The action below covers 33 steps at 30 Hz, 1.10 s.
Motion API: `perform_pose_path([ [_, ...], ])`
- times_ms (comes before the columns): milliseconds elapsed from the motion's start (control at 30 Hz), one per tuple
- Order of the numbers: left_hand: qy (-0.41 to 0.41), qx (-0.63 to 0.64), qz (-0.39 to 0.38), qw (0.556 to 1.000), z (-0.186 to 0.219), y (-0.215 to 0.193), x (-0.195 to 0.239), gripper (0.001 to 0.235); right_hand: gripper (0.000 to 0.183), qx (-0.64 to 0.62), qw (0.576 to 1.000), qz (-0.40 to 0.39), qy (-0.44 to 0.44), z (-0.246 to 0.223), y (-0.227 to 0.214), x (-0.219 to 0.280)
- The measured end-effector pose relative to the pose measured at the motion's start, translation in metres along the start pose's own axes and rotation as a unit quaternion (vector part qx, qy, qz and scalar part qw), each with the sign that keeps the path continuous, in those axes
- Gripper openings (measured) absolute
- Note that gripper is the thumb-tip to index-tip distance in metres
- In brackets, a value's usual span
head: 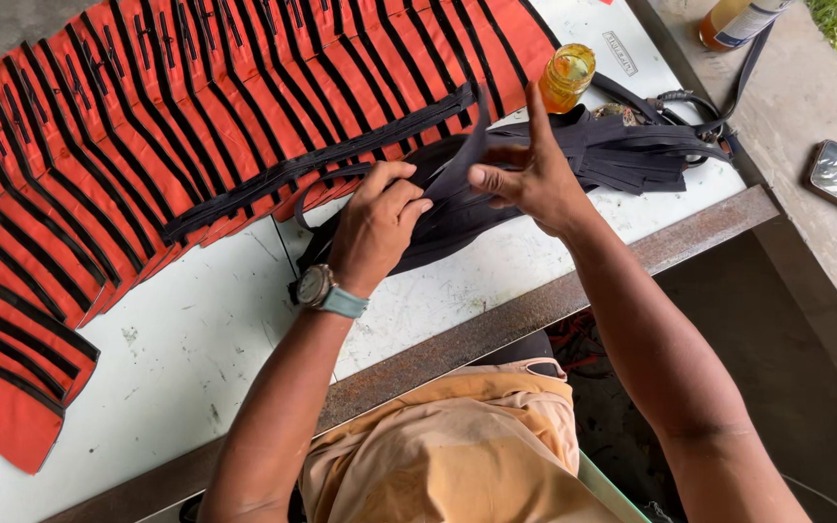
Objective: The person repeatedly applies a yellow adhesive from a small jar onto black zipper tapes laid on a white table. They use their finger to spread the glue along the length of each zipper, then place the treated zipper aside. The process is repeated for multiple zippers.
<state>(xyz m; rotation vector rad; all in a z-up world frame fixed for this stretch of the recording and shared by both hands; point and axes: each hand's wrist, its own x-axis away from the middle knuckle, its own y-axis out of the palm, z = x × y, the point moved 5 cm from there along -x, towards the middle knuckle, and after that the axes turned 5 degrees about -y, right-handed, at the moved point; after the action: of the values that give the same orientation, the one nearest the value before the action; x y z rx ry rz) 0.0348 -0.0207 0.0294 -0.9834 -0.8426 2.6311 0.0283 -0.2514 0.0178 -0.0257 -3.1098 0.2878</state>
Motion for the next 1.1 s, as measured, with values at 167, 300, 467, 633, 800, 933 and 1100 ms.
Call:
perform_pose_path([
  [167,0.006,0.049,-0.065,0.997,0.026,-0.028,-0.006,0.015,0.131,-0.167,0.984,0.029,-0.053,-0.021,-0.008,-0.006],
  [300,0.007,0.088,-0.135,0.987,0.05,-0.035,-0.003,0.015,0.129,-0.256,0.965,-0.05,-0.014,-0.03,-0.021,0.006],
  [467,0.058,0.115,-0.136,0.982,0.079,-0.037,0.003,0.013,0.122,-0.157,0.981,-0.115,0.022,-0.032,-0.04,0.027],
  [633,0.126,0.024,-0.136,0.982,0.091,-0.039,0.018,0.01,0.117,-0.031,0.947,-0.321,-0.017,-0.033,-0.033,0.068],
  [800,0.049,-0.041,-0.174,0.983,0.077,-0.033,0.026,0.016,0.1,0.201,0.936,-0.262,-0.122,-0.038,-0.032,0.078],
  [933,0.009,0.09,-0.172,0.981,0.083,-0.034,0.027,0.017,0.1,-0.029,0.954,-0.243,-0.171,-0.061,0.003,0.078],
  [1100,0.053,0.116,-0.162,0.979,0.1,-0.053,0.017,0.01,0.103,-0.254,0.899,-0.353,0.054,-0.048,0.04,0.11],
])
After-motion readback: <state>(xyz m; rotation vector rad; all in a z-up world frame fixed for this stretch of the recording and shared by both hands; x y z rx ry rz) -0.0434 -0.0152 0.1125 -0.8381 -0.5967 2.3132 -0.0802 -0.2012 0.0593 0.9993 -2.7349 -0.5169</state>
